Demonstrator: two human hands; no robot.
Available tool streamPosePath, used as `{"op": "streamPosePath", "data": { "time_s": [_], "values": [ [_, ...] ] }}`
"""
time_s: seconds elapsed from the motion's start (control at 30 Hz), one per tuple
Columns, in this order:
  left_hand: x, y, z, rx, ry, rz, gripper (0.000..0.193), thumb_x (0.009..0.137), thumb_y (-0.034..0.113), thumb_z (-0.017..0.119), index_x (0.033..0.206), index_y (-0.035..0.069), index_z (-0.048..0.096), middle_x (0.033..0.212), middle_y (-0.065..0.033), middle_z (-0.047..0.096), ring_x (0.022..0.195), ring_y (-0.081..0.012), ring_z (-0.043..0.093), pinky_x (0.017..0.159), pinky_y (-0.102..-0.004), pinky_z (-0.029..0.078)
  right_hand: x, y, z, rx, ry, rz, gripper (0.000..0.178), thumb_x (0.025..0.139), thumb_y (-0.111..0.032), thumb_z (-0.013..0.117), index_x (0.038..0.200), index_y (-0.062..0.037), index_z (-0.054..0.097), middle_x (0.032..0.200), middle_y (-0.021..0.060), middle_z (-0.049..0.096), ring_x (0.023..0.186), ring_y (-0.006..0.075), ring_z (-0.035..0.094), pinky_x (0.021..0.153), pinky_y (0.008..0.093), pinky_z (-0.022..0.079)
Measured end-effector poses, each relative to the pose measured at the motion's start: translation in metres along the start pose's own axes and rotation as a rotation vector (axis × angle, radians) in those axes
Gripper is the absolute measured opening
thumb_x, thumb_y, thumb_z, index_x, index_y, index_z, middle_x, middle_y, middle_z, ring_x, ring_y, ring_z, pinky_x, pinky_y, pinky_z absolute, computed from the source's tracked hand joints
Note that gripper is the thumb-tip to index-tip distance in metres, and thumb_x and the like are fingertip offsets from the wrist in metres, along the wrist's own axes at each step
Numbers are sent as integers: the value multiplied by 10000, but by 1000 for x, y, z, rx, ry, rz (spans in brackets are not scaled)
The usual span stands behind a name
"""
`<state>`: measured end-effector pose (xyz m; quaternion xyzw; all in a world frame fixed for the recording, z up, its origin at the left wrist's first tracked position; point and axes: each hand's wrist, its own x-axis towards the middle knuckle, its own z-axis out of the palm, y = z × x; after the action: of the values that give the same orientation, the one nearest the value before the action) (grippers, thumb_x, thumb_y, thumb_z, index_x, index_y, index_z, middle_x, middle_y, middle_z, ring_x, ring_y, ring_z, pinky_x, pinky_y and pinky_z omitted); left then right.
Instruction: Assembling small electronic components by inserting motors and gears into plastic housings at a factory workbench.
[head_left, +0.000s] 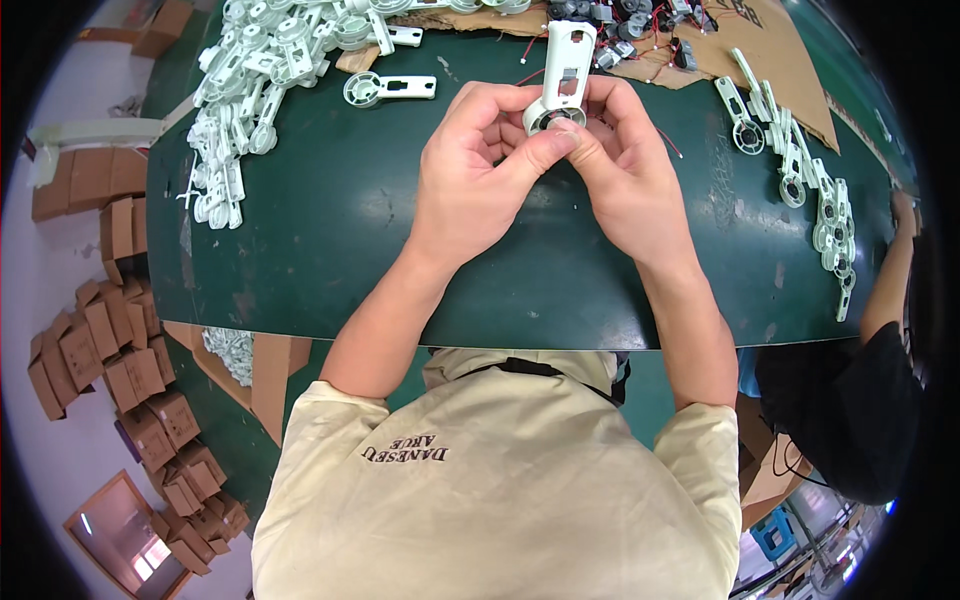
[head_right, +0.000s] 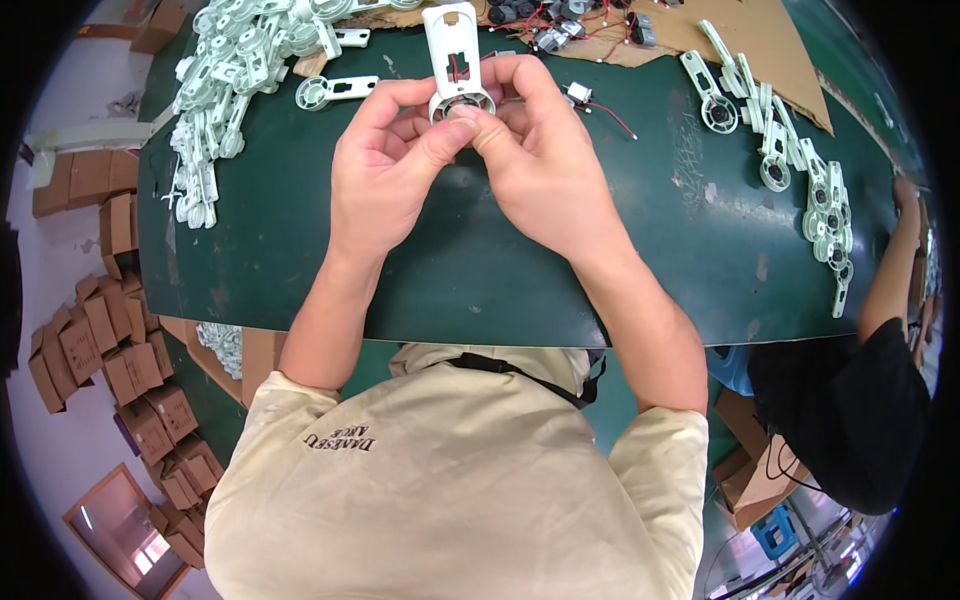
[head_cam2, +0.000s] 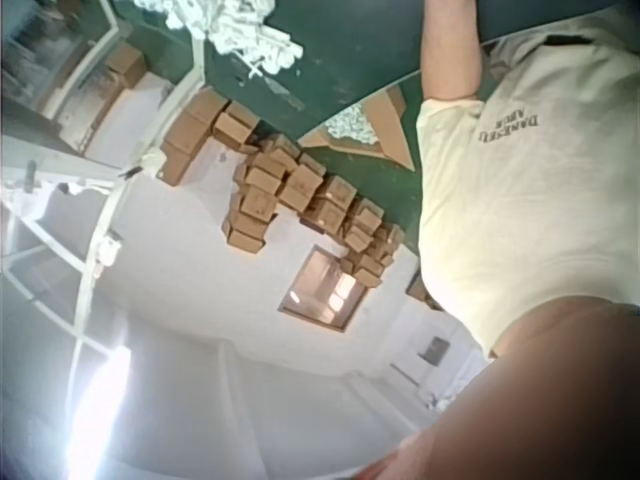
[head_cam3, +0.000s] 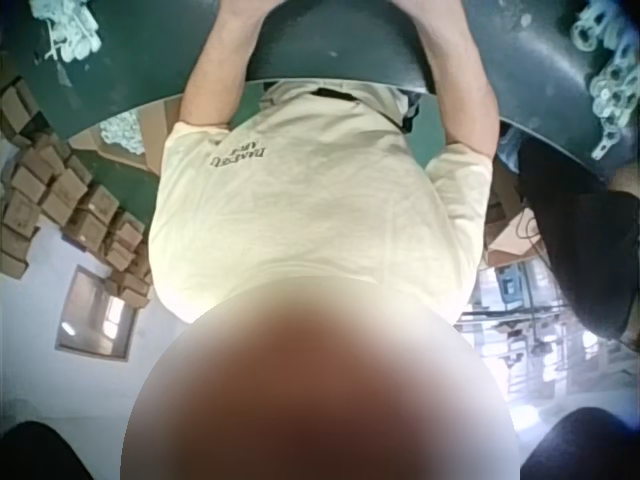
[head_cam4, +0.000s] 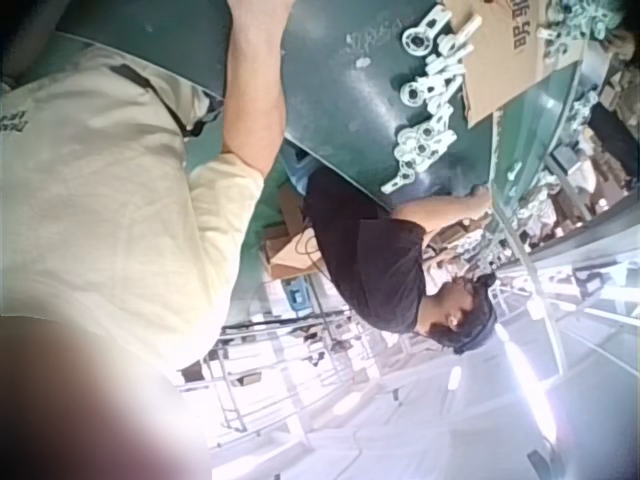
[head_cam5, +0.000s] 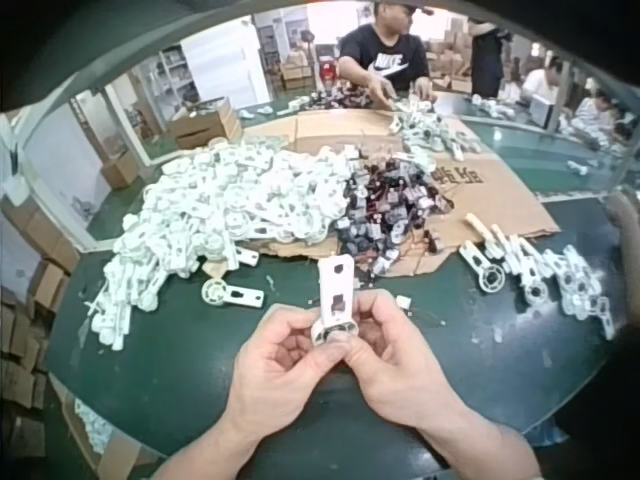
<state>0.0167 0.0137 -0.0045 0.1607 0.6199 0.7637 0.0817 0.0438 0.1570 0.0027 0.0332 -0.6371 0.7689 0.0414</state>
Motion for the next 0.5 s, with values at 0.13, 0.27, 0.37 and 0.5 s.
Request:
{"op": "streamPosePath", "data": {
  "time_s": [0.13, 0.27, 0.37, 0.5],
  "values": [
    [-1, -4, 3, 35, 18, 32, 219, 852, 22, 707, 1043, -27, 611, 979, -28, 537, 812, -75, 600, 686, -208, 511, -4, -7, 1, 66, 17, 25, 201, 941, -8, 544, 1133, 11, 486, 995, 77, 606, 880, 107, 611, 779, 268, 526],
    [-1, 4, -2, 102, -28, 209, 330, 815, -32, 715, 1129, -16, 613, 1015, -43, 543, 806, -84, 587, 727, -220, 507, 6, -23, -20, 122, -124, 56, 256, 910, -49, 621, 1141, 18, 533, 1002, 66, 608, 874, 116, 632, 781, 265, 530],
    [10, 17, -29, 501, 68, 194, 328, 816, 33, 721, 1135, 30, 646, 1061, -55, 575, 804, -105, 598, 741, -245, 503, 19, -38, -72, -198, 312, -78, 402, 879, -246, 689, 1149, 36, 591, 1015, 93, 649, 777, 169, 673, 737, 261, 510],
    [30, 11, -69, 1112, 285, 202, 262, 869, 155, 658, 1118, 73, 661, 1192, -124, 578, 1066, -274, 550, 930, -374, 450, 11, -35, -162, -899, 697, 13, 453, 873, -299, 667, 1145, 58, 610, 1070, 193, 654, 878, 257, 689, 771, 341, 524]
  ]
}}
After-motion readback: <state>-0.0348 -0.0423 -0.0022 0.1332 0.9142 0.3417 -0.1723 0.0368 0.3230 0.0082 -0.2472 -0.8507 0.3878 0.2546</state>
